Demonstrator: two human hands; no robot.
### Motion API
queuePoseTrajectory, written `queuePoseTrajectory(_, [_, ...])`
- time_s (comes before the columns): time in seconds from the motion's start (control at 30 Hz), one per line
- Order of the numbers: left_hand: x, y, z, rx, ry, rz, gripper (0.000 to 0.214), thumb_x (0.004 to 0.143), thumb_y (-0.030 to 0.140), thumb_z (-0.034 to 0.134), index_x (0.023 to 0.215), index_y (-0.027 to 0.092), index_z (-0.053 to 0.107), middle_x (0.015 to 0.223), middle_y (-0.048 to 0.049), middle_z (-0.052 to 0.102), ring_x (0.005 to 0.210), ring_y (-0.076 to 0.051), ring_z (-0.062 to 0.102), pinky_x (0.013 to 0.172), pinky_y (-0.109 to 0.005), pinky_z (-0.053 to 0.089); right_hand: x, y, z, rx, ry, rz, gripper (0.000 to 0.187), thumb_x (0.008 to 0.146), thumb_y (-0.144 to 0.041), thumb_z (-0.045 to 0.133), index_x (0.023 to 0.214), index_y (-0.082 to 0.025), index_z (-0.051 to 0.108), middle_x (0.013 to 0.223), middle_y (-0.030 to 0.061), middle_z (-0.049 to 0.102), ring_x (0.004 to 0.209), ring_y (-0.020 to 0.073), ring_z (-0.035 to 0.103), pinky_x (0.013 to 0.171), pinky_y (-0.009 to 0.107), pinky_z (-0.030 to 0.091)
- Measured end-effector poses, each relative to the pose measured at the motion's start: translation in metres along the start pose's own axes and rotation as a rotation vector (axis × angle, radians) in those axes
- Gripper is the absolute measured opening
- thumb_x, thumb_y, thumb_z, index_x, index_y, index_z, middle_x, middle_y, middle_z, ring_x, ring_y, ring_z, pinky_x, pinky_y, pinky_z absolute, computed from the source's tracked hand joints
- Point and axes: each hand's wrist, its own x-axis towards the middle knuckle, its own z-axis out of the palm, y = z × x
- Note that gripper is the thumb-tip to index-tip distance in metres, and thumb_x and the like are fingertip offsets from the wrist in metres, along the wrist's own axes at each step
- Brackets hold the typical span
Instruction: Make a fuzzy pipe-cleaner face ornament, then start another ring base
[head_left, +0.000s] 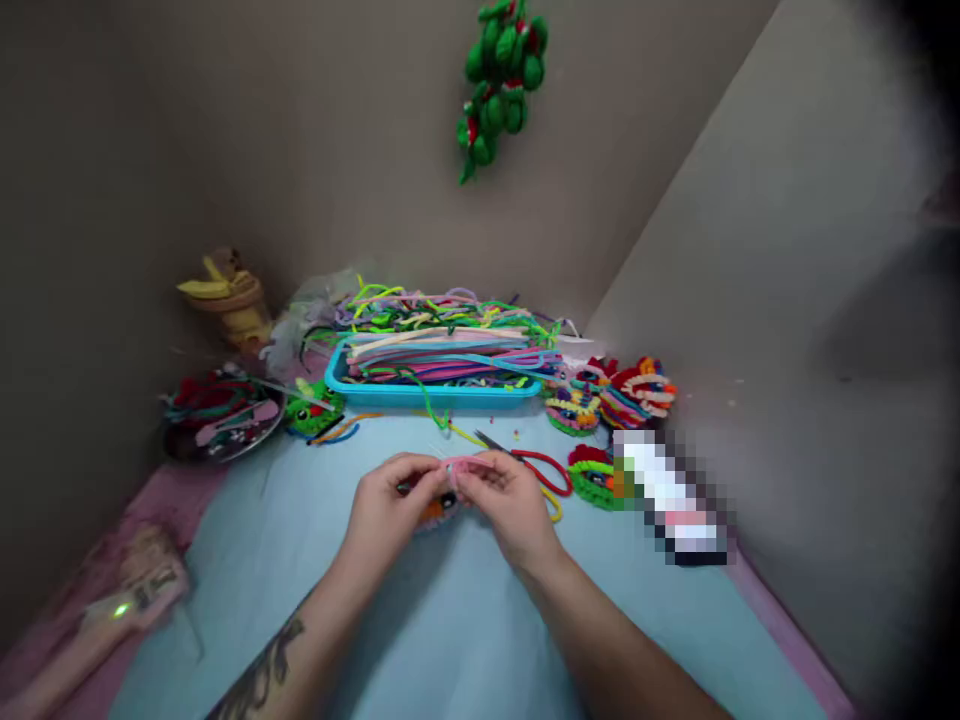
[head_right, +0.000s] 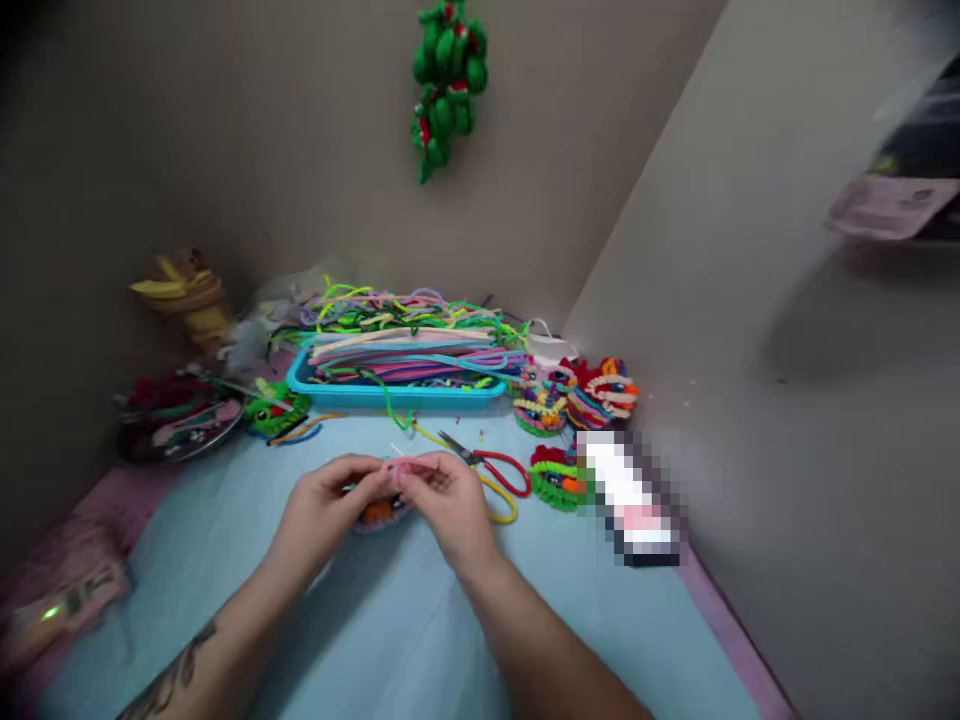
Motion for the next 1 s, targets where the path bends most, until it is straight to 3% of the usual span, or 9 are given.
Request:
queuePoseTrajectory(0.3, [-0.005, 0.001, 0.003, -0.139, -0.059, -0.128, 0.025, 0.072, 0.038, 0.068, 0.074, 0.013, 0.07, 0.064, -0.0034, 0.066, 0.055, -0.011, 0.055, 0.052, -0.021, 0.043, -0.005, -0.007, -0.002, -0.252, 0.01, -0.076, 0.009, 0.071, -0.027, 0.07, 0.07, -0.018, 0.07, 0.067, 0.0015, 0.069, 0.065, 0.0146, 0.061, 0.061, 0.025, 0.049])
queuePoseTrajectory(0.5, [-0.004, -0.005, 0.004, -0.204, -0.063, -0.135, 0.027, 0.072, 0.039, 0.068, 0.076, 0.012, 0.069, 0.065, -0.0042, 0.066, 0.055, -0.011, 0.055, 0.05, -0.021, 0.043, -0.008, -0.006, -0.004, -0.382, -0.002, -0.133, 0.01, 0.072, -0.027, 0.069, 0.07, -0.017, 0.07, 0.065, 0.002, 0.069, 0.062, 0.0146, 0.06, 0.058, 0.024, 0.047])
queuePoseTrajectory(0.6, [-0.007, -0.003, 0.005, -0.095, -0.052, -0.06, 0.024, 0.076, 0.036, 0.064, 0.077, 0.013, 0.069, 0.067, -0.0048, 0.067, 0.057, -0.013, 0.058, 0.053, -0.023, 0.045, -0.008, -0.006, -0.005, -0.42, -0.033, -0.124, 0.011, 0.073, -0.028, 0.069, 0.069, -0.017, 0.07, 0.064, 0.002, 0.068, 0.061, 0.0145, 0.06, 0.056, 0.023, 0.046])
queuePoseTrajectory(0.77, [-0.011, -0.001, 0.003, 0.196, 0.013, 0.223, 0.021, 0.084, 0.029, 0.054, 0.077, 0.016, 0.069, 0.073, -0.0043, 0.064, 0.066, -0.014, 0.06, 0.059, -0.022, 0.046, -0.007, -0.004, -0.006, -0.358, -0.08, -0.104, 0.012, 0.074, -0.029, 0.068, 0.074, -0.017, 0.068, 0.068, 0.0021, 0.069, 0.064, 0.0154, 0.063, 0.059, 0.024, 0.049])
queuePoseTrajectory(0.87, [-0.012, 0.0, 0.002, 0.227, 0.005, 0.255, 0.022, 0.086, 0.028, 0.051, 0.074, 0.016, 0.066, 0.073, -0.0038, 0.063, 0.066, -0.013, 0.059, 0.057, -0.021, 0.045, -0.008, -0.003, -0.006, -0.318, -0.04, -0.181, 0.011, 0.077, -0.029, 0.066, 0.081, -0.019, 0.066, 0.074, 0.0016, 0.069, 0.068, 0.015, 0.064, 0.062, 0.025, 0.051])
queuePoseTrajectory(1.0, [-0.012, 0.0, 0.003, 0.243, -0.044, 0.262, 0.024, 0.087, 0.026, 0.049, 0.071, 0.017, 0.064, 0.072, -0.0032, 0.062, 0.067, -0.013, 0.057, 0.059, -0.021, 0.045, -0.01, -0.004, -0.007, -0.414, 0.032, -0.327, 0.006, 0.079, -0.022, 0.062, 0.076, -0.019, 0.065, 0.072, 0.0002, 0.067, 0.067, 0.0129, 0.061, 0.063, 0.023, 0.049])
